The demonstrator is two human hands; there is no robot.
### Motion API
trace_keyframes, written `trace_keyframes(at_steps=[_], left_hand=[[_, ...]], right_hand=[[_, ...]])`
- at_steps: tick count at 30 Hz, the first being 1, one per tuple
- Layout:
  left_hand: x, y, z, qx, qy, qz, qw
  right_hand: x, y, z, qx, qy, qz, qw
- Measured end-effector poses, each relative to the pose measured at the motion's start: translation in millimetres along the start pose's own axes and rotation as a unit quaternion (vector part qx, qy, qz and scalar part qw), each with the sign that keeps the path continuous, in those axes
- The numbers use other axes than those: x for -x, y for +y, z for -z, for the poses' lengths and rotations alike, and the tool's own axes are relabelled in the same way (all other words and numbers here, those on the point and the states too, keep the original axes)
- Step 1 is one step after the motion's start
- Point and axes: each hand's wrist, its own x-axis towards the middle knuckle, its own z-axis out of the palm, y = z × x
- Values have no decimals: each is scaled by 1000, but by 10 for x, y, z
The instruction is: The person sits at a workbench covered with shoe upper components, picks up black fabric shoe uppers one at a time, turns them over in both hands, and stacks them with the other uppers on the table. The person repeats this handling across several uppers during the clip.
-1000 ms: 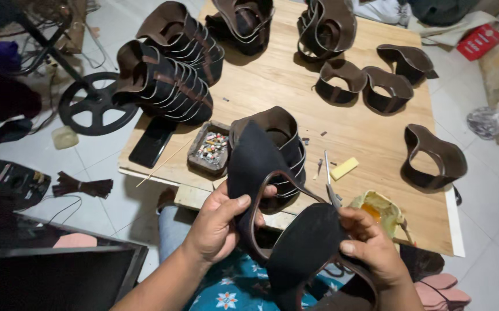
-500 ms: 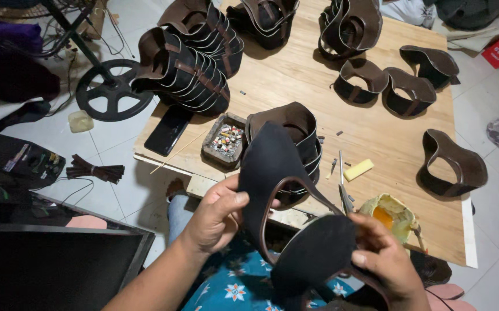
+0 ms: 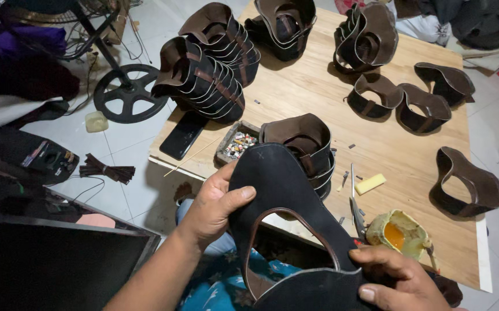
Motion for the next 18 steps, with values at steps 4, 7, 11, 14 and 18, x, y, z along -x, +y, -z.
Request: trace_keyframes(at_steps=[4, 7, 11, 14, 18], left_hand=[[23, -42, 72, 12, 26, 2, 1000], [5, -57, 159, 20, 104, -26, 994], [80, 55, 398, 6, 157, -112, 981], [186, 111, 528, -27, 182, -130, 974], [327, 75, 602, -3, 180, -121, 976]], right_hand=[[-40, -260, -185, 54, -2, 19, 998], [-69, -325, -261, 34, -14, 23, 999], [-162, -164, -222, -137, 37, 16, 990], [-277, -8, -107, -191, 67, 60, 977], [-435, 138, -37, -214, 102, 51, 970]])
